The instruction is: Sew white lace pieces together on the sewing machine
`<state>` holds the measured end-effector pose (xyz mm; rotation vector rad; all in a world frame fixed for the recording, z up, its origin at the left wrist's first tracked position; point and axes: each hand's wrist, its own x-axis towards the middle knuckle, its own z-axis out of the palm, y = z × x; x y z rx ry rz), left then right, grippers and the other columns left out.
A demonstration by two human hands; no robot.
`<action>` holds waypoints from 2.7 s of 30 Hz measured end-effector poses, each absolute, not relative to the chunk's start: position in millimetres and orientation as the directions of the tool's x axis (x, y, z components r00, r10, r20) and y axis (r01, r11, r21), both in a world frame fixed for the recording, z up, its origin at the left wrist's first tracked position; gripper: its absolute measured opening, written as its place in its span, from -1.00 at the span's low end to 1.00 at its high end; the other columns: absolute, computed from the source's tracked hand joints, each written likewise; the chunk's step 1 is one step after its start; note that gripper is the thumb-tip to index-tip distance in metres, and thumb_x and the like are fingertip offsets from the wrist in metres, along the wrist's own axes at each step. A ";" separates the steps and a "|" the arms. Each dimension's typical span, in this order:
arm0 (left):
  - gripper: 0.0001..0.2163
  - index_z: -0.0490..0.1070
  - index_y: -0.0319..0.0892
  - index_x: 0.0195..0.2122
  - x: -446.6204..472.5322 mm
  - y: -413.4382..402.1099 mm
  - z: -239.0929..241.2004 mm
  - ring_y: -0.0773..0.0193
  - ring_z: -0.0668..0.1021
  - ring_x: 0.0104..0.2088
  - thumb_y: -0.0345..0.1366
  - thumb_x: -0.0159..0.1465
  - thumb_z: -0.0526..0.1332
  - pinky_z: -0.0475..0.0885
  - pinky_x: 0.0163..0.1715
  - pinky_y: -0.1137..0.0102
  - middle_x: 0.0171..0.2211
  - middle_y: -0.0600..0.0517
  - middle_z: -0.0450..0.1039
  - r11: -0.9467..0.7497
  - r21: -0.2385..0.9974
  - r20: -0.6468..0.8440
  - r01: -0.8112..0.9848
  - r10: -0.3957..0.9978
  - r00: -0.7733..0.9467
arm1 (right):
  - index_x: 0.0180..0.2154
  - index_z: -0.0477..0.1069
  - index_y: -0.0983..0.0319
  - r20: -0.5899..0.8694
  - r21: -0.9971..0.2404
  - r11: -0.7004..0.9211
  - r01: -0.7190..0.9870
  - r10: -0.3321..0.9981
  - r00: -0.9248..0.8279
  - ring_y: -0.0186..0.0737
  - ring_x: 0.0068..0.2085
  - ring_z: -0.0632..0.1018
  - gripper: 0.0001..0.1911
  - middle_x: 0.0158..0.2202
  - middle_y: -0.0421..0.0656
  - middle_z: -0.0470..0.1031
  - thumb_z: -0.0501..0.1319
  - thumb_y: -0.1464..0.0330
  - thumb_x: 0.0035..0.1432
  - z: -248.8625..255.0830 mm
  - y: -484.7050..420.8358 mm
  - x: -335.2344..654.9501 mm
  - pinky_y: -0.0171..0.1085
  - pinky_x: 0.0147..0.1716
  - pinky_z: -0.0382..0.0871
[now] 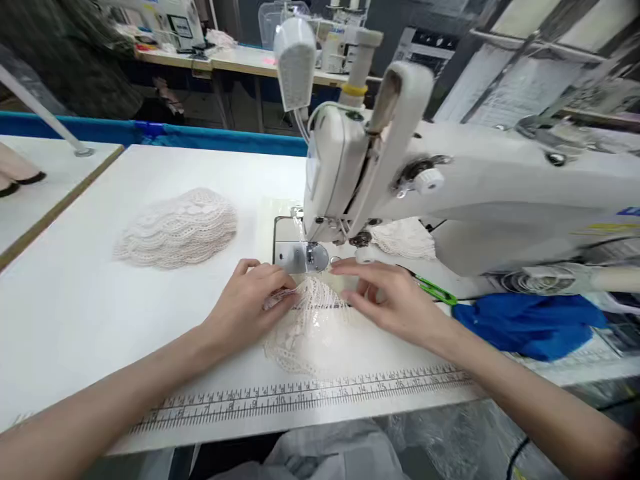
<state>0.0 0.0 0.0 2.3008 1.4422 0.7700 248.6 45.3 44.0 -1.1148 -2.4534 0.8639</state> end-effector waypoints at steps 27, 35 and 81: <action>-0.89 0.16 -0.13 -0.35 -1.0 1.4 -4.4 0.48 0.23 -0.72 -0.46 0.28 0.06 0.37 -0.31 0.40 -0.65 0.29 0.28 -0.645 0.339 0.539 0.685 0.730 0.421 | -0.18 0.33 0.24 0.441 -0.512 0.829 0.224 0.478 -0.760 -0.40 -0.49 0.42 -0.84 -0.43 -0.22 0.46 0.07 0.54 0.23 14.1 45.8 213.0 -0.39 -0.54 0.28; -0.90 0.16 -0.13 -0.35 -2.4 1.3 -4.0 0.45 0.29 -0.68 -0.45 0.27 0.06 0.37 -0.35 0.40 -0.62 0.24 0.34 -0.636 0.345 0.540 0.690 0.736 0.409 | -0.18 0.31 0.22 0.469 -0.521 0.824 0.222 0.494 -0.732 -0.41 -0.49 0.42 -0.84 -0.41 -0.23 0.46 0.10 0.54 0.23 11.8 44.6 212.8 -0.40 -0.52 0.29; -0.81 0.48 -0.10 -0.21 9.7 -24.5 20.3 0.45 0.35 -0.66 -0.48 0.24 0.15 0.36 -0.34 0.39 -0.64 0.24 0.42 -0.626 0.489 0.542 0.607 0.763 0.351 | -0.35 0.50 0.14 0.516 0.422 0.904 -0.060 -0.294 -0.805 -0.31 -0.43 0.55 -0.83 -0.52 -0.25 0.52 0.24 0.54 0.14 61.3 27.9 224.2 -0.35 -0.60 0.42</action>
